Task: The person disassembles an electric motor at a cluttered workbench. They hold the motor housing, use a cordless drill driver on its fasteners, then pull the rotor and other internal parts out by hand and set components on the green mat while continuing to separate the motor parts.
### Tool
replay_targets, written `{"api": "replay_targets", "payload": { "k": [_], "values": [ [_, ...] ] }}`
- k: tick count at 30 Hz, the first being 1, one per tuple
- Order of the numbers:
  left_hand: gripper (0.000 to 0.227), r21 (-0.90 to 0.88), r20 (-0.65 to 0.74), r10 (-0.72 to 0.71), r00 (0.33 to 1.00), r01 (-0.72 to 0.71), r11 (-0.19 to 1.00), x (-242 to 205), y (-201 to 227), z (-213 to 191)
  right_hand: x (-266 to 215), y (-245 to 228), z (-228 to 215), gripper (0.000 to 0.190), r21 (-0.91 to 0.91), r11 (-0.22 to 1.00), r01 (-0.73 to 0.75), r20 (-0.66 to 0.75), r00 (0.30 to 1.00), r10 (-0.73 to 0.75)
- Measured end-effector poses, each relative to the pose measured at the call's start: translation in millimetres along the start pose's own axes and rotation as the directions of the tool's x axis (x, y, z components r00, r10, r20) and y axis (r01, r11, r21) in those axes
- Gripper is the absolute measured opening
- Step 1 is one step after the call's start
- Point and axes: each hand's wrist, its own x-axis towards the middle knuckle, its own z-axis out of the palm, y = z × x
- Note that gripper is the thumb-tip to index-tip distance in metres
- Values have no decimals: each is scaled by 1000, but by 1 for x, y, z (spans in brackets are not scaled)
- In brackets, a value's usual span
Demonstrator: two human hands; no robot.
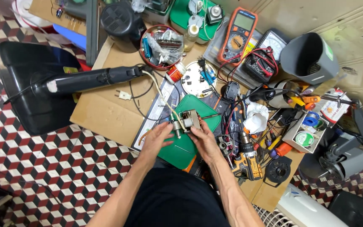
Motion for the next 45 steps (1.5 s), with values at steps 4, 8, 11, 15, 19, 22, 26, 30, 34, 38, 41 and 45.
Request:
{"api": "replay_targets", "payload": {
  "k": [4, 8, 11, 15, 19, 22, 26, 30, 34, 38, 41, 45],
  "values": [
    [76, -109, 26, -69, 997, 72, 991, 7, 5, 14, 2, -3, 5, 76, -33, 999, -29, -9, 1000, 29],
    [67, -241, 55, -100, 993, 110, 964, 9, 7, 21, 4, -2, 6, 75, -72, 997, -30, -30, 999, 28],
    [59, -302, 67, -85, 994, 102, 948, 14, 2, 23, 5, -4, 8, 71, -79, 996, -38, -54, 998, 33],
    [54, -323, 48, -85, 995, 96, 941, 10, 4, 25, 9, -2, 3, 54, 13, 998, -64, -125, 990, 65],
    [51, -337, 12, -15, 1000, 18, 941, 13, -5, 28, 16, 1, 0, 48, -30, 997, -67, -192, 980, 60],
    [49, -269, -38, 42, 998, -50, 962, 12, -1, 27, 19, 2, -4, 49, -37, 999, -28, -200, 979, 20],
    [48, -276, 7, 31, 999, -28, 961, 10, 2, 25, 15, 0, -1, 51, -34, 999, -20, -189, 982, 13],
    [48, -241, -8, 48, 999, -48, 969, 15, -6, 22, 13, -1, 7, 55, -44, 999, -19, -171, 985, 11],
    [48, -153, -40, 35, 999, -41, 987, 10, 3, 23, 13, -2, 9, 57, -36, 999, -19, -194, 981, 12],
    [55, -120, -67, 60, 996, -68, 990, 2, 15, 29, 16, -2, 3, 51, -18, 999, -34, -208, 978, 30],
    [58, -112, -96, 62, 993, -72, 991, 1, 19, 29, 17, -3, -1, 44, 1, 998, -55, -207, 977, 54],
    [55, -59, -129, 109, 986, -117, 991, -3, 28, 31, 11, -20, 11, 42, -51, 994, -97, -202, 976, 85]
  ]
}}
